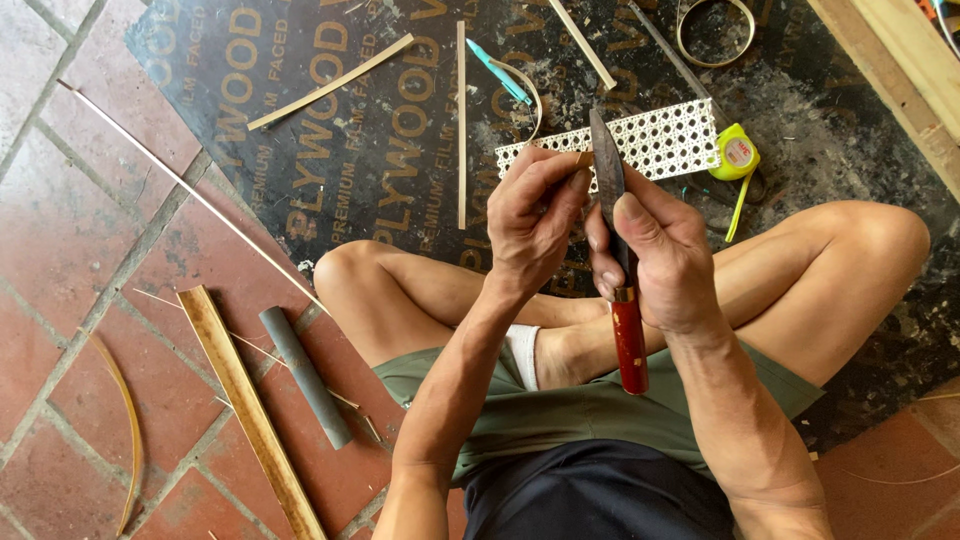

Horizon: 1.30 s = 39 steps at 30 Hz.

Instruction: The person sits on the floor and trims thin bamboo strips with a knife, aligns several strips together, marks one with a pen, then bends a strip into a ring and applies glue from a squeeze bottle to secure the joint, pressing the ring together by hand.

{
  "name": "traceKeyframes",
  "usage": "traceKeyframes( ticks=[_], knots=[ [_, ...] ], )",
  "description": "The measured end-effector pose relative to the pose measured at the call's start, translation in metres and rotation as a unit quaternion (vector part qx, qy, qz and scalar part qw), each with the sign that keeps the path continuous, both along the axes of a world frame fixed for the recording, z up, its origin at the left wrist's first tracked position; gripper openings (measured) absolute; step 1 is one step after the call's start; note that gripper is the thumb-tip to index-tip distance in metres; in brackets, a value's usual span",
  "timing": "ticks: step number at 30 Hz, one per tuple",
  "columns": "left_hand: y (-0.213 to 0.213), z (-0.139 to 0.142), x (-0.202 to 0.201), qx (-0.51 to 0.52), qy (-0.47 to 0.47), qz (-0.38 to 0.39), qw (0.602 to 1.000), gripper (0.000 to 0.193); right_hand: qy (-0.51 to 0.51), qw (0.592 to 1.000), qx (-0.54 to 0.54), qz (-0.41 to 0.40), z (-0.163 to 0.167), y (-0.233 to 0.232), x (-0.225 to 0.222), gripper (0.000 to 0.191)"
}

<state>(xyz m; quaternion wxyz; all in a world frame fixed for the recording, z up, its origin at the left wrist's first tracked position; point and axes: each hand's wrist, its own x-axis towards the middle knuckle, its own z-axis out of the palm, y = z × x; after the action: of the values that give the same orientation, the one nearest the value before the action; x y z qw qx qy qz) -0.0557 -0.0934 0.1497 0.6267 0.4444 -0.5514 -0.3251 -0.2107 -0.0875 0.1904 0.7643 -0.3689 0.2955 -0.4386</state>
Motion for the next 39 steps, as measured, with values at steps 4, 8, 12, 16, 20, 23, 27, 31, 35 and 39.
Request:
traceKeyframes(
  ticks=[4, 8, 12, 16, 20, 23, 27, 31, 35, 39],
  knots=[
    [0.001, 0.002, 0.0, -0.012, -0.035, 0.011, 0.999, 0.014, 0.016, 1.0, -0.012, -0.001, 0.001, 0.001, -0.002, 0.056],
    [0.0, 0.003, 0.001, 0.012, 0.028, -0.025, 0.999, 0.013, 0.026, 1.0, -0.016, -0.002, 0.002, 0.002, -0.004, 0.056],
    [0.0, 0.002, 0.0, 0.047, 0.109, -0.064, 0.991, 0.011, 0.029, 0.999, -0.02, -0.008, 0.0, 0.002, -0.004, 0.056],
    [0.0, 0.004, 0.002, 0.022, 0.022, -0.034, 0.999, 0.013, 0.014, 1.0, 0.005, -0.001, -0.002, 0.001, -0.007, 0.058],
    [-0.001, 0.006, 0.006, -0.036, -0.107, 0.014, 0.993, 0.019, -0.047, 0.997, 0.053, 0.008, -0.006, 0.0, -0.009, 0.053],
    [-0.002, 0.006, 0.01, -0.047, -0.131, 0.009, 0.99, 0.021, -0.063, 0.995, 0.079, -0.013, -0.011, 0.0, -0.01, 0.042],
    [-0.002, 0.002, 0.01, -0.031, -0.121, 0.02, 0.992, 0.021, -0.065, 0.996, 0.058, -0.002, -0.016, -0.003, -0.01, 0.041],
    [0.004, -0.002, 0.011, -0.053, -0.144, 0.052, 0.987, 0.02, -0.053, 0.996, 0.065, 0.007, -0.008, -0.004, -0.007, 0.045],
    [0.008, -0.005, 0.013, -0.05, -0.17, 0.06, 0.982, 0.019, -0.064, 0.991, 0.112, 0.039, 0.008, -0.004, -0.006, 0.047],
    [0.009, -0.009, 0.014, -0.044, -0.169, 0.078, 0.981, 0.018, -0.048, 0.997, 0.058, 0.018, 0.018, -0.006, -0.008, 0.03]
  ],
)
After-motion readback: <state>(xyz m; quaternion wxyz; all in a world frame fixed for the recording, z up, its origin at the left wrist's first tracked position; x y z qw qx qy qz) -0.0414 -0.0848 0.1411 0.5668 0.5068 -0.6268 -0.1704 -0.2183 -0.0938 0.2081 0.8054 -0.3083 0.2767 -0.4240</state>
